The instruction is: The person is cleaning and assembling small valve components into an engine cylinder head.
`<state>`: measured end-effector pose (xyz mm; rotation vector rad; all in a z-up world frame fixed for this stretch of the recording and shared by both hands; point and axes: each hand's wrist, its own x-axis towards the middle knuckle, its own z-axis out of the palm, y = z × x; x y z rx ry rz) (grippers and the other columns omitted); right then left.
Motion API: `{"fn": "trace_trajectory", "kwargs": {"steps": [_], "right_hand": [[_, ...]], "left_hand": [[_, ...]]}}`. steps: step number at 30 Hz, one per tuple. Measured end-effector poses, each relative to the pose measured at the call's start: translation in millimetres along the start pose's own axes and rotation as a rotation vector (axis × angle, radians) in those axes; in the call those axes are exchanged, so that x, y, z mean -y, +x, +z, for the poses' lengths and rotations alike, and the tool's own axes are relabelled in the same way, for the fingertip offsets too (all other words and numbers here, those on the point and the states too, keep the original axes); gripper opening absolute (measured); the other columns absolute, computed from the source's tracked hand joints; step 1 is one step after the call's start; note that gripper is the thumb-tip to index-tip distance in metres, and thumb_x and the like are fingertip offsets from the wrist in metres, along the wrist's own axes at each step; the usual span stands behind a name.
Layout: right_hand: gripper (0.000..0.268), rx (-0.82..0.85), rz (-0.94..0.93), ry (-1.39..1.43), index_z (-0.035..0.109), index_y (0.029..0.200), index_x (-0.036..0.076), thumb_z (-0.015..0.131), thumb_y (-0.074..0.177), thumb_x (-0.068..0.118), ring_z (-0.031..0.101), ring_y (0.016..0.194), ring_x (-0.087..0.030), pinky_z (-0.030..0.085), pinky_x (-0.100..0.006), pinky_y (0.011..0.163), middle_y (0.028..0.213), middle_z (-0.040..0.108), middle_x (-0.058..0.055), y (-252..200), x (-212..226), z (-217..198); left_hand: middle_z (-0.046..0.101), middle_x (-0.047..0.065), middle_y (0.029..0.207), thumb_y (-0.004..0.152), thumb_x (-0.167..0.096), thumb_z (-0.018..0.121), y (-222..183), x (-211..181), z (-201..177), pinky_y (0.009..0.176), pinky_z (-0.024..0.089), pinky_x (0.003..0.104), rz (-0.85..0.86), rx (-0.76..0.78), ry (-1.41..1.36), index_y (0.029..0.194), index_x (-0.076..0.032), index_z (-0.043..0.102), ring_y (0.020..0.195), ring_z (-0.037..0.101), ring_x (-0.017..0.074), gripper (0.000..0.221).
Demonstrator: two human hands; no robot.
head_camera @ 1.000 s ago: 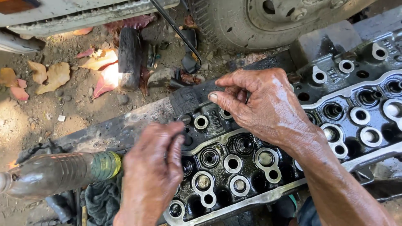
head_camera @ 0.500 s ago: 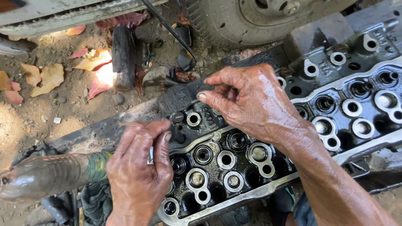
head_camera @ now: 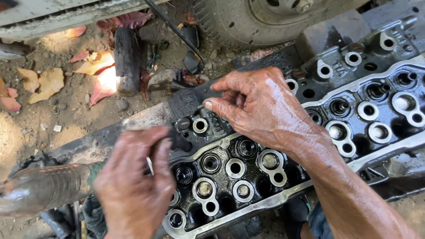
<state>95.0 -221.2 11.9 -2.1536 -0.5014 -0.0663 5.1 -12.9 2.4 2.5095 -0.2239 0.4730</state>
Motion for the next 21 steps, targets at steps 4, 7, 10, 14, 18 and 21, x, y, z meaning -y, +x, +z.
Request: {"fn": "trace_trajectory", "kwargs": {"steps": [4, 7, 10, 14, 18, 21], "right_hand": [[0.025, 0.014, -0.016, -0.015, 0.078, 0.103, -0.001, 0.079, 0.083, 0.014, 0.056, 0.044, -0.01, 0.045, -0.023, 0.038, 0.063, 0.071, -0.004, 2, -4, 0], [0.025, 0.022, -0.018, -0.007, 0.078, 0.103, -0.002, 0.079, 0.083, 0.013, 0.057, 0.044, -0.01, 0.046, -0.023, 0.037, 0.064, 0.071, -0.004, 2, 0, 3], [0.026, 0.031, -0.02, -0.024, 0.078, 0.104, -0.002, 0.079, 0.082, 0.013, 0.058, 0.044, -0.009, 0.046, -0.022, 0.036, 0.064, 0.072, -0.005, 4, -4, 2], [0.026, 0.013, -0.045, -0.018, 0.077, 0.103, -0.003, 0.079, 0.082, 0.012, 0.055, 0.042, -0.01, 0.044, -0.023, 0.036, 0.062, 0.07, -0.004, 4, -7, 5], [0.027, 0.036, -0.012, -0.009, 0.077, 0.102, -0.002, 0.08, 0.082, 0.015, 0.056, 0.042, -0.01, 0.045, -0.023, 0.037, 0.062, 0.07, -0.004, 5, -8, 6], [0.023, 0.029, -0.046, -0.012, 0.077, 0.102, -0.002, 0.079, 0.083, 0.012, 0.054, 0.042, -0.01, 0.044, -0.024, 0.037, 0.061, 0.068, -0.003, 6, -9, 5]], "left_hand": [[0.071, 0.008, 0.093, 0.085, 0.004, 0.068, 5, -7, -2, 0.056, 0.056, 0.029, -0.042, 0.076, -0.037, 0.103, -0.003, 0.071, 0.064, 0.065, 0.018, 0.019], [0.07, 0.006, 0.088, 0.085, 0.004, 0.067, 4, -6, -1, 0.04, 0.047, 0.027, -0.085, 0.14, -0.073, 0.101, -0.002, 0.072, 0.047, 0.056, 0.0135, 0.018], [0.072, 0.007, 0.091, 0.086, 0.005, 0.071, 4, -6, -5, 0.049, 0.05, 0.025, -0.022, 0.012, -0.005, 0.105, -0.002, 0.073, 0.059, 0.06, 0.0123, 0.02], [0.071, 0.007, 0.087, 0.086, 0.007, 0.068, -2, 6, 15, 0.037, 0.056, 0.026, -0.025, 0.126, 0.029, 0.102, -0.007, 0.073, 0.049, 0.063, 0.0143, 0.022], [0.071, 0.008, 0.09, 0.086, 0.01, 0.067, 1, -2, 5, 0.046, 0.055, 0.023, -0.001, 0.025, -0.017, 0.103, -0.002, 0.073, 0.06, 0.063, 0.0135, 0.022], [0.071, 0.009, 0.092, 0.088, 0.004, 0.073, 2, 0, -2, 0.054, 0.054, 0.027, 0.004, -0.045, 0.093, 0.107, -0.003, 0.074, 0.067, 0.062, 0.0147, 0.02]]}}
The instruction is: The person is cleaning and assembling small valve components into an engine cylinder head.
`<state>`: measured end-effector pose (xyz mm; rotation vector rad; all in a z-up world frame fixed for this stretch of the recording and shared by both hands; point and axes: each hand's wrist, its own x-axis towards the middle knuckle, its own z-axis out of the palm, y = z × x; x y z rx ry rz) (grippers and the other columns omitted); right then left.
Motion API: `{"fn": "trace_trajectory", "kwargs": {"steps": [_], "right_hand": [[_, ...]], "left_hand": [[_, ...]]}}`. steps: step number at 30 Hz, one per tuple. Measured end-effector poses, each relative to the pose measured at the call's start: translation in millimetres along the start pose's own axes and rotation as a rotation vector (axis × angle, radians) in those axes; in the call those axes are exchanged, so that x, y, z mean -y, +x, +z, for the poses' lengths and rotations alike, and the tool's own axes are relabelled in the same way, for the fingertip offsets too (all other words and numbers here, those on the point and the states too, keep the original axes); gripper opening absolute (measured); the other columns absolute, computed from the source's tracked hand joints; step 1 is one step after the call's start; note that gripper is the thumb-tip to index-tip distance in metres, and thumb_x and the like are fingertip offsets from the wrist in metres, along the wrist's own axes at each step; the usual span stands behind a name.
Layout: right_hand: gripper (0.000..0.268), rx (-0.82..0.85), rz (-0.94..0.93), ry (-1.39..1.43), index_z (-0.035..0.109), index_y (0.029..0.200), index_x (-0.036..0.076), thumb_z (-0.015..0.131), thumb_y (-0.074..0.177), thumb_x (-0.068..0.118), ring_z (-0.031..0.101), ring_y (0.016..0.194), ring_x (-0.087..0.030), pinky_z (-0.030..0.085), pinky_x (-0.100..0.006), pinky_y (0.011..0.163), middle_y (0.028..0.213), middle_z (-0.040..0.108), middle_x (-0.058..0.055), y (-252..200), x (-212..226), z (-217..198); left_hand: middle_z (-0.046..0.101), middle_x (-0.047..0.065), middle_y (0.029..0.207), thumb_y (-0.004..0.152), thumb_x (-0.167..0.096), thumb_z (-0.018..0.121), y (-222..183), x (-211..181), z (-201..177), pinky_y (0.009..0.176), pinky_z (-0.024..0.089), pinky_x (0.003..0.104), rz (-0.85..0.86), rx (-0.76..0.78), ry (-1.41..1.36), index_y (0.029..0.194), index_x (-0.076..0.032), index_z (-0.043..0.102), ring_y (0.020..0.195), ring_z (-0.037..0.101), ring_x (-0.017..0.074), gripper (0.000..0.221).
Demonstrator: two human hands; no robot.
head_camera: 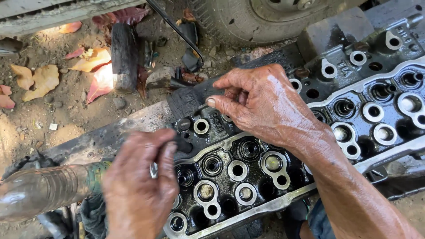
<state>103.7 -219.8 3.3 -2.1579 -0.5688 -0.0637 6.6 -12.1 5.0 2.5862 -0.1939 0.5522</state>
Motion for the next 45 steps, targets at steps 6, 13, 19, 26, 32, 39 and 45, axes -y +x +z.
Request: {"fn": "trace_trajectory", "kwargs": {"steps": [6, 13, 19, 26, 32, 39, 45], "right_hand": [[0.026, 0.001, 0.038, -0.025, 0.077, 0.103, -0.001, 0.08, 0.082, 0.015, 0.055, 0.043, -0.01, 0.045, -0.024, 0.038, 0.063, 0.069, -0.003, 0, 1, -1], [0.024, -0.004, 0.006, -0.015, 0.077, 0.103, -0.002, 0.08, 0.083, 0.011, 0.055, 0.043, -0.009, 0.044, -0.022, 0.035, 0.064, 0.07, -0.004, 0, 2, -2], [0.026, 0.003, 0.022, -0.014, 0.077, 0.104, -0.001, 0.08, 0.083, 0.013, 0.055, 0.042, -0.01, 0.043, -0.023, 0.035, 0.064, 0.07, -0.004, -2, 3, -8], [0.026, 0.001, 0.013, -0.02, 0.077, 0.104, -0.001, 0.081, 0.083, 0.014, 0.056, 0.042, -0.01, 0.044, -0.023, 0.035, 0.064, 0.071, -0.005, -4, 2, -12], [0.025, 0.004, 0.03, -0.006, 0.077, 0.103, -0.001, 0.08, 0.083, 0.014, 0.053, 0.041, -0.01, 0.043, -0.024, 0.035, 0.062, 0.069, -0.003, -7, 6, -12], [0.027, 0.0, 0.039, -0.025, 0.077, 0.103, -0.002, 0.08, 0.082, 0.014, 0.053, 0.042, -0.011, 0.042, -0.025, 0.036, 0.064, 0.07, -0.004, -7, 10, -11], [0.028, 0.019, 0.062, -0.03, 0.077, 0.105, -0.002, 0.08, 0.083, 0.016, 0.055, 0.042, -0.011, 0.044, -0.025, 0.037, 0.064, 0.071, -0.004, -7, 9, -12]], "left_hand": [[0.067, 0.007, 0.088, 0.085, 0.008, 0.064, 2, -10, 5, 0.041, 0.048, 0.028, -0.042, 0.173, -0.148, 0.101, -0.001, 0.072, 0.047, 0.055, 0.014, 0.02], [0.069, 0.008, 0.091, 0.087, 0.006, 0.066, -3, -1, 13, 0.044, 0.056, 0.025, -0.034, 0.141, -0.1, 0.106, -0.003, 0.07, 0.055, 0.062, 0.0141, 0.022], [0.071, 0.008, 0.093, 0.087, 0.006, 0.069, -4, -1, 15, 0.047, 0.056, 0.027, -0.003, 0.085, -0.03, 0.105, -0.003, 0.071, 0.059, 0.065, 0.0158, 0.021], [0.074, 0.011, 0.096, 0.082, 0.01, 0.07, -1, -2, 3, 0.052, 0.057, 0.024, 0.0, 0.089, -0.079, 0.105, -0.001, 0.073, 0.069, 0.068, 0.0162, 0.026], [0.073, 0.009, 0.099, 0.086, 0.008, 0.068, -1, -6, -2, 0.063, 0.058, 0.029, 0.051, 0.026, -0.026, 0.107, -0.003, 0.072, 0.075, 0.068, 0.0176, 0.024], [0.068, 0.008, 0.093, 0.085, 0.006, 0.064, -2, -9, 6, 0.056, 0.052, 0.035, -0.059, 0.127, -0.154, 0.102, -0.002, 0.069, 0.059, 0.062, 0.0245, 0.02], [0.067, 0.006, 0.083, 0.085, 0.008, 0.065, 0, -5, 7, 0.038, 0.047, 0.029, -0.049, 0.19, -0.124, 0.101, -0.003, 0.072, 0.046, 0.055, 0.0153, 0.021]]}}
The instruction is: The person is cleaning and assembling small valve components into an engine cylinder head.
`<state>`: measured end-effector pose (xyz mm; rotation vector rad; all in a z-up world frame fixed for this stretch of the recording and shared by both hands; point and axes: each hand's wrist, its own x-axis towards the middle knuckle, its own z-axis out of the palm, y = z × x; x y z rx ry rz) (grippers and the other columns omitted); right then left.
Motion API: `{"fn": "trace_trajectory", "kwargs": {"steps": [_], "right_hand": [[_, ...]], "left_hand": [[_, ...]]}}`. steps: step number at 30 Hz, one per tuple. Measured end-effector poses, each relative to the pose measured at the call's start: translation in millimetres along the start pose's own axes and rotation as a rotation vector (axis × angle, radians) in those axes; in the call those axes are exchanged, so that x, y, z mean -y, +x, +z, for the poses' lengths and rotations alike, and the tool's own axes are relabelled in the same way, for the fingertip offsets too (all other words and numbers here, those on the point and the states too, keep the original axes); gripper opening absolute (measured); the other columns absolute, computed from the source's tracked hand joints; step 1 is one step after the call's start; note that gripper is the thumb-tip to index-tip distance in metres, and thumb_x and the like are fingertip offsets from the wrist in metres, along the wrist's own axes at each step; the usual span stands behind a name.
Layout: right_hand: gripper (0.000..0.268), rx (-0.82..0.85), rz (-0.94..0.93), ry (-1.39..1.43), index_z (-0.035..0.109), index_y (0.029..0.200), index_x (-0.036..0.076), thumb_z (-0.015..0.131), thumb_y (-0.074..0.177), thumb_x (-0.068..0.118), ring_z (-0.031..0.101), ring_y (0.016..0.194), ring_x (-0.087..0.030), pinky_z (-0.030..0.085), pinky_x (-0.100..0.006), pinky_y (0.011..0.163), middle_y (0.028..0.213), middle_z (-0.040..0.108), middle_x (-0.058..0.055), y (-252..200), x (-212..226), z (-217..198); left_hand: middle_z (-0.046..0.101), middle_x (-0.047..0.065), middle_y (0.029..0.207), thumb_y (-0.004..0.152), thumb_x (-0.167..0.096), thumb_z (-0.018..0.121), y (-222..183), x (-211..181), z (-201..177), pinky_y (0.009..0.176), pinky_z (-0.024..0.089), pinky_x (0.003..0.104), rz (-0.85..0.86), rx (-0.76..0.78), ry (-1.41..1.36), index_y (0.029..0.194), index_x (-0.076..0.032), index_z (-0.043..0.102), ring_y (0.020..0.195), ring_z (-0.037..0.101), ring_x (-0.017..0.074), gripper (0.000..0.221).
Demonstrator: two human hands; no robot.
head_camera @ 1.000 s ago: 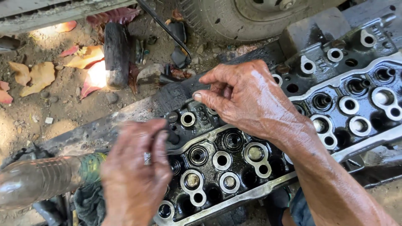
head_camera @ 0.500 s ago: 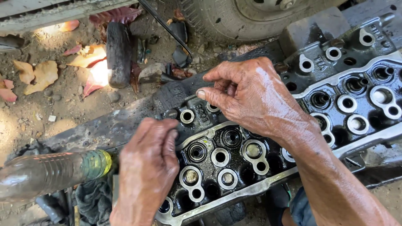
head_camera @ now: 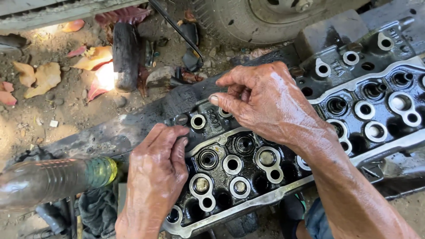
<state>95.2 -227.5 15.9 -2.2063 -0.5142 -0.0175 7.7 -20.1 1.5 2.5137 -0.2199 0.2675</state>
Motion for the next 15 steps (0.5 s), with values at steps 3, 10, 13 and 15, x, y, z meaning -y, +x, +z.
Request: {"fn": "trace_trajectory", "kwargs": {"steps": [3, 10, 13, 15], "right_hand": [[0.026, -0.012, -0.006, -0.011, 0.078, 0.103, -0.001, 0.08, 0.082, 0.016, 0.051, 0.038, -0.011, 0.04, -0.026, 0.033, 0.061, 0.07, -0.004, -1, 0, -2], [0.026, -0.016, -0.033, -0.009, 0.077, 0.102, -0.002, 0.08, 0.082, 0.015, 0.053, 0.039, -0.012, 0.041, -0.026, 0.033, 0.063, 0.071, -0.005, -1, 1, 0], [0.025, -0.03, -0.049, -0.02, 0.077, 0.101, -0.001, 0.08, 0.083, 0.016, 0.053, 0.039, -0.013, 0.041, -0.027, 0.034, 0.062, 0.07, -0.004, -2, -3, -2], [0.026, -0.019, -0.064, -0.014, 0.077, 0.102, 0.0, 0.08, 0.084, 0.018, 0.053, 0.04, -0.013, 0.041, -0.028, 0.036, 0.062, 0.069, -0.004, -3, -2, -1]], "left_hand": [[0.075, 0.012, 0.095, 0.085, 0.008, 0.068, 2, -6, -10, 0.042, 0.054, 0.023, 0.049, -0.064, 0.015, 0.1, 0.0, 0.074, 0.056, 0.064, 0.0147, 0.018], [0.071, 0.008, 0.089, 0.084, 0.007, 0.069, -1, 2, 1, 0.046, 0.052, 0.028, 0.057, -0.085, 0.037, 0.101, -0.003, 0.073, 0.054, 0.061, 0.0159, 0.02], [0.071, 0.008, 0.092, 0.084, 0.008, 0.07, -3, -4, -1, 0.049, 0.051, 0.028, 0.056, -0.121, 0.056, 0.103, -0.004, 0.072, 0.057, 0.06, 0.0156, 0.022], [0.072, 0.009, 0.093, 0.083, 0.009, 0.072, -5, -3, 1, 0.059, 0.055, 0.03, 0.059, -0.165, 0.064, 0.103, -0.004, 0.071, 0.068, 0.066, 0.0181, 0.024]]}}
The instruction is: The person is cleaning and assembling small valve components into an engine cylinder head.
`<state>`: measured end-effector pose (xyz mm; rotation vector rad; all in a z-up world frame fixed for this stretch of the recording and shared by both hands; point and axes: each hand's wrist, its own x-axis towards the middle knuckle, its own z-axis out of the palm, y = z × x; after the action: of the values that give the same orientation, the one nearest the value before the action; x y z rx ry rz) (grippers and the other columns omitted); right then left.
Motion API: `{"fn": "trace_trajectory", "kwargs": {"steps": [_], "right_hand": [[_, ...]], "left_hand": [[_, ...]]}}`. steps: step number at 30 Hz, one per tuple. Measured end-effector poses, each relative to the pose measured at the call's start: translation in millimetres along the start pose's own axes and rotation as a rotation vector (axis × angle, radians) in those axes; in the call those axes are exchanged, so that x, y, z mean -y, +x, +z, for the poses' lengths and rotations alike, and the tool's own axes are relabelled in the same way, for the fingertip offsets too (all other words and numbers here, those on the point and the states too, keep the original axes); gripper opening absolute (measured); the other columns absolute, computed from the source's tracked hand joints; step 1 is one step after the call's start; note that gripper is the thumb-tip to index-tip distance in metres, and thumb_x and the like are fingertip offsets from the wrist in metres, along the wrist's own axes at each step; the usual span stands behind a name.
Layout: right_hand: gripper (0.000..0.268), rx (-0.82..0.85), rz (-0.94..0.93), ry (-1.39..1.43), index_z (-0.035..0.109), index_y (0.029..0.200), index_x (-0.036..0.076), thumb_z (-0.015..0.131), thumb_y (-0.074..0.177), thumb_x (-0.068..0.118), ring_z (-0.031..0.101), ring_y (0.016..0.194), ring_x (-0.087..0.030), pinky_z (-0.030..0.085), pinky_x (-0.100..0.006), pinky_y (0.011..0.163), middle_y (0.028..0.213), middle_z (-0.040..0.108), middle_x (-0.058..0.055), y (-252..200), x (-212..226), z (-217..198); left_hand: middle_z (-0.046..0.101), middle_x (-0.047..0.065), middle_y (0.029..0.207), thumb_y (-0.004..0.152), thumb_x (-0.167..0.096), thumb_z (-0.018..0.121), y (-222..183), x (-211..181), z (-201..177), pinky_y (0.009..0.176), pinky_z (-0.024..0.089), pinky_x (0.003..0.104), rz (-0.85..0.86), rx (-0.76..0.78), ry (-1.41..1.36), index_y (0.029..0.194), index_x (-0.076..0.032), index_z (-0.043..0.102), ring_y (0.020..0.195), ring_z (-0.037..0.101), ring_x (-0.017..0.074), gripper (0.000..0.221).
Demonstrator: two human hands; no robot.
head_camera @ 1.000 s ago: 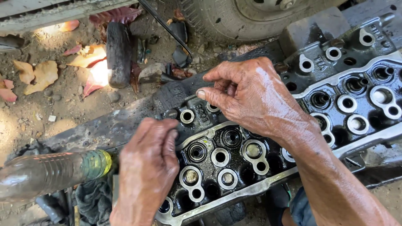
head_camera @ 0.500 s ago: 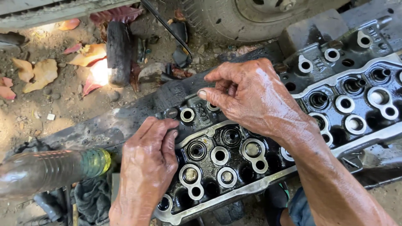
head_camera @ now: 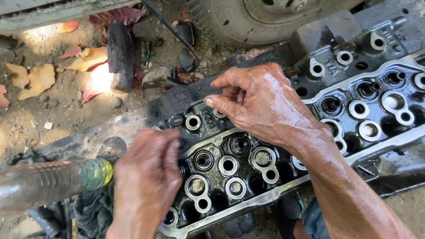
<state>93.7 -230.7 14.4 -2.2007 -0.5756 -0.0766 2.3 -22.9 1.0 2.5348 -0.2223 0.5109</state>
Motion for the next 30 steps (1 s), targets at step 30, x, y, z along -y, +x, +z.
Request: {"fn": "trace_trajectory", "kwargs": {"steps": [30], "right_hand": [[0.024, 0.322, -0.223, 0.036, 0.07, 0.104, 0.004, 0.071, 0.08, 0.002, 0.053, 0.055, -0.015, 0.045, -0.03, 0.05, 0.086, 0.07, -0.002, 3, 46, 48]], "left_hand": [[0.07, 0.008, 0.112, 0.087, 0.01, 0.06, 7, 16, -39, 0.095, 0.056, 0.036, 0.052, -0.107, -0.616, 0.119, -0.005, 0.065, 0.106, 0.067, 0.0256, 0.035]]}}
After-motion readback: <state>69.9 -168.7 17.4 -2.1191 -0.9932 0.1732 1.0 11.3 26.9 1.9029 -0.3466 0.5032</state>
